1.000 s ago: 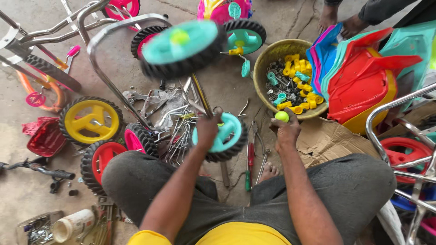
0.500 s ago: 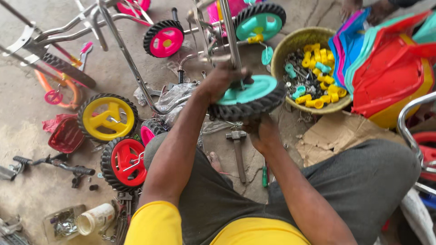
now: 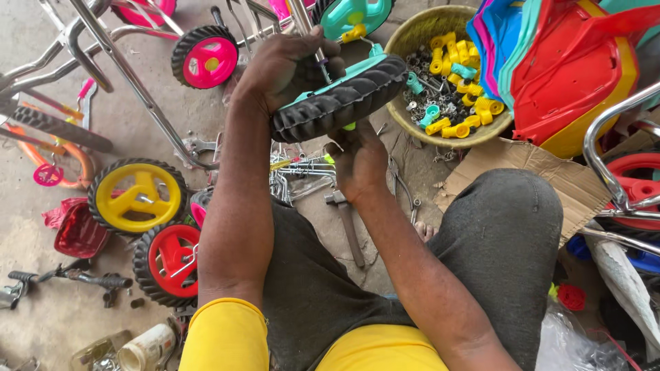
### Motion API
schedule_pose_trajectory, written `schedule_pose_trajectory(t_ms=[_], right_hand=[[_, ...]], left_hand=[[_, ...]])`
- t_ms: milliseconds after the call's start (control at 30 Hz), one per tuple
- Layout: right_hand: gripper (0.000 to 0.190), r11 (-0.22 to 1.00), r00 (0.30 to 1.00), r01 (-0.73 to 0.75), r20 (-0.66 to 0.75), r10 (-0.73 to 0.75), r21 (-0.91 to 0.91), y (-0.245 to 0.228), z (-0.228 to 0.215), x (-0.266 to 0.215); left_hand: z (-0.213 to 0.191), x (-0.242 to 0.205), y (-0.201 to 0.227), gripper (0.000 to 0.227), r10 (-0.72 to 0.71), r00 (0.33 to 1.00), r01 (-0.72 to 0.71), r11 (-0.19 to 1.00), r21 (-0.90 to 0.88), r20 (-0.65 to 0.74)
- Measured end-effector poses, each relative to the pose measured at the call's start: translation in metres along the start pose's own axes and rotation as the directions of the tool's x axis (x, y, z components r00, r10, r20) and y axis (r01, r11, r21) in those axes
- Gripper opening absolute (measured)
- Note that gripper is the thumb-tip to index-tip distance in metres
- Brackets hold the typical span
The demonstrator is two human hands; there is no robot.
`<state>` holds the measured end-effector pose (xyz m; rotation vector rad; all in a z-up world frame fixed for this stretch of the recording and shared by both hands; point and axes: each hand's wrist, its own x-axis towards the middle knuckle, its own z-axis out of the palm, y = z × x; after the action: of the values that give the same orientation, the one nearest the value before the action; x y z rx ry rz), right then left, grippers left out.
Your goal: The person assembles a child's tricycle by attaching wheels to the frame, inserting plastic caps, and securing the handlebars. They use pliers and a hammer to tighten components and fit parts together.
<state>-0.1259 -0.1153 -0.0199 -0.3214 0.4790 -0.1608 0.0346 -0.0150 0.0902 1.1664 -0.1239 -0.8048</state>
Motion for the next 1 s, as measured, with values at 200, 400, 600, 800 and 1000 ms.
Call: schedule_pose_trajectory(t_ms=[200,400,600,800,1000], right_hand=[[0.018,0.988,0.988,-0.024,0.152,0.001,0.152,0.005,-0.012,-0.005],[0.021,0.986,0.976,0.026,0.209,-0.061,0.166,0.012,-0.019,-0.004],[0.033,0.989,0.961,0.066,0.257,-0.099,0.134,0.012,-0.019,-0.009],[0.042,0.979,0.937,0.071,0.323,-0.132,0.192,0.011,-0.028,-0.007],[0.041,0.984,0.93,0.105,0.336,-0.149,0.145,0.007,-0.032,-0.011]], left_hand=[[0.006,-0.002,-0.005,0.038,-0.009,0.999,0.009,1.0,0.016,-0.038],[0.005,0.004,-0.013,0.039,-0.04,0.997,0.04,0.999,-0.003,-0.07],[0.004,-0.001,-0.019,0.039,0.021,0.996,-0.016,0.998,0.055,-0.09],[0.007,0.002,-0.02,0.037,0.044,0.996,-0.039,0.997,0.066,-0.072],[0.009,0.001,-0.021,0.034,0.052,0.997,-0.046,0.994,0.099,-0.062]])
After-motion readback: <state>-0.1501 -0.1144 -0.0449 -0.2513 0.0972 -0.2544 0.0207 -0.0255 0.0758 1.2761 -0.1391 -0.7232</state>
